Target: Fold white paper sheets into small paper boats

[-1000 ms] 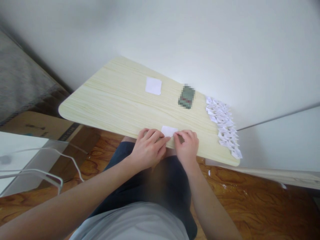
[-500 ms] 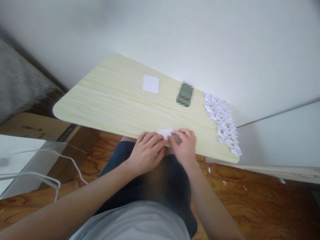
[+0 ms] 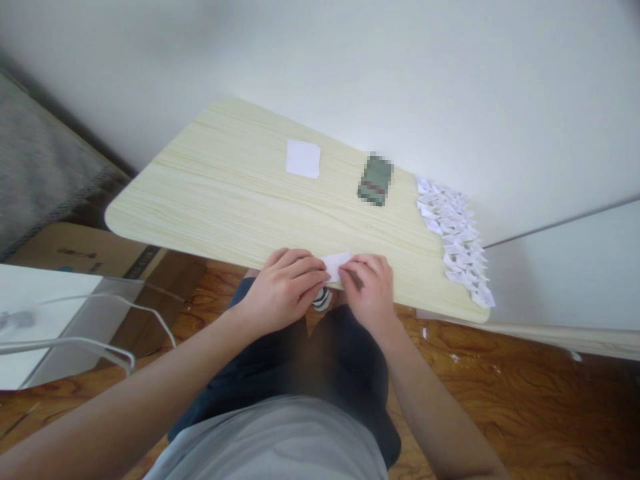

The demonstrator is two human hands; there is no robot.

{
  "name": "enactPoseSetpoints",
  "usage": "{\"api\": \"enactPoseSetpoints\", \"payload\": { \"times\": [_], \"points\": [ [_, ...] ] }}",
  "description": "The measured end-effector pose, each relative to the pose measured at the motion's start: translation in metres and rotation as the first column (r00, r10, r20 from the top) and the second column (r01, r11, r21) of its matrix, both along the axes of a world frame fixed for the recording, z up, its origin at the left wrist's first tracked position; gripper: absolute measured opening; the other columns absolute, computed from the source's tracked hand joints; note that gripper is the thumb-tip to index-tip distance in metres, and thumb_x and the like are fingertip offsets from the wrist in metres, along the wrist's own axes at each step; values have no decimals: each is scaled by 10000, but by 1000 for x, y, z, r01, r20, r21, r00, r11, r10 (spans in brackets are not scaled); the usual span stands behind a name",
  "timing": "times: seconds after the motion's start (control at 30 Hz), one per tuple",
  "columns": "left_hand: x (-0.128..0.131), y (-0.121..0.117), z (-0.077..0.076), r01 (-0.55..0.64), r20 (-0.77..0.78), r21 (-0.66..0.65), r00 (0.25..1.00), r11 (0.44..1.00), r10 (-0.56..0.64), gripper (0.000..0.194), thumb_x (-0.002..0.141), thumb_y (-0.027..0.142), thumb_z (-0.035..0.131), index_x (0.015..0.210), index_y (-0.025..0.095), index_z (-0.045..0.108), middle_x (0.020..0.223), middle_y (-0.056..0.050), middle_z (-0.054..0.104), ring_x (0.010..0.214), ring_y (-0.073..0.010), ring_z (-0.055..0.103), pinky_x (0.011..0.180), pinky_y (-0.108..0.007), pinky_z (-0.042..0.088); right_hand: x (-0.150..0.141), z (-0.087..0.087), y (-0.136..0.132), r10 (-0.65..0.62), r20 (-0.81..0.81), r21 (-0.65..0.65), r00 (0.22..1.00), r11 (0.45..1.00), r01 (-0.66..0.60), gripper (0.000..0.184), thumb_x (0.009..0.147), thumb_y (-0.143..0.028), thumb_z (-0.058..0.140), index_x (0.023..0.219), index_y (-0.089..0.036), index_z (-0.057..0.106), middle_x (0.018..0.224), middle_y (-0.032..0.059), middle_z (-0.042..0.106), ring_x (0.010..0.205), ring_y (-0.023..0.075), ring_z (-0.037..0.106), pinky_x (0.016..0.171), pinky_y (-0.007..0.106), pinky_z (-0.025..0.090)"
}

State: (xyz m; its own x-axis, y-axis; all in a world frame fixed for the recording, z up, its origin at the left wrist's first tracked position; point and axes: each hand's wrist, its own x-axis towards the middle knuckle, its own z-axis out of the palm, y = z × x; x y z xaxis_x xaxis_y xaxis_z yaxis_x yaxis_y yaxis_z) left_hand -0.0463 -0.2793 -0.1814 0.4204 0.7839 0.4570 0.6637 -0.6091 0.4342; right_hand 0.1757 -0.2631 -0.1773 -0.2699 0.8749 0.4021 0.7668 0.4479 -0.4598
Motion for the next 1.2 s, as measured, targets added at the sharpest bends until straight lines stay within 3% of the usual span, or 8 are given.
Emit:
{"api": "enactPoseSetpoints", "payload": {
  "times": [0.13,0.57,1.2],
  "points": [
    [0,6,3,9,-9,-20,1000,1000,-9,196,973,231,626,1085,286,776,1174,-24,764,1158,-252,620,1020,-448,433,0,1,0,11,-1,-14,1000,1000,-11,95,964,-302,688,1020,-271,758,1107,50,733,1099,258,604,996,459,439],
    [11,21,13,-118,-34,-129,993,985,115,196,1002,356,608,944,254,765,1024,-45,740,1036,-258,590,903,-442,410,-1,4,-1,39,1,-28,999,999,-39,99,960,-251,696,992,-282,785,1094,36,728,1089,253,593,978,456,447],
    [21,24,15,-225,-91,-202,973,953,210,133,959,355,668,892,247,708,974,-13,728,1012,-268,588,897,-456,398,-6,0,-2,-16,-119,20,993,1000,19,53,891,-238,770,898,-284,796,1013,21,763,1011,241,644,949,469,488]
  ]
}}
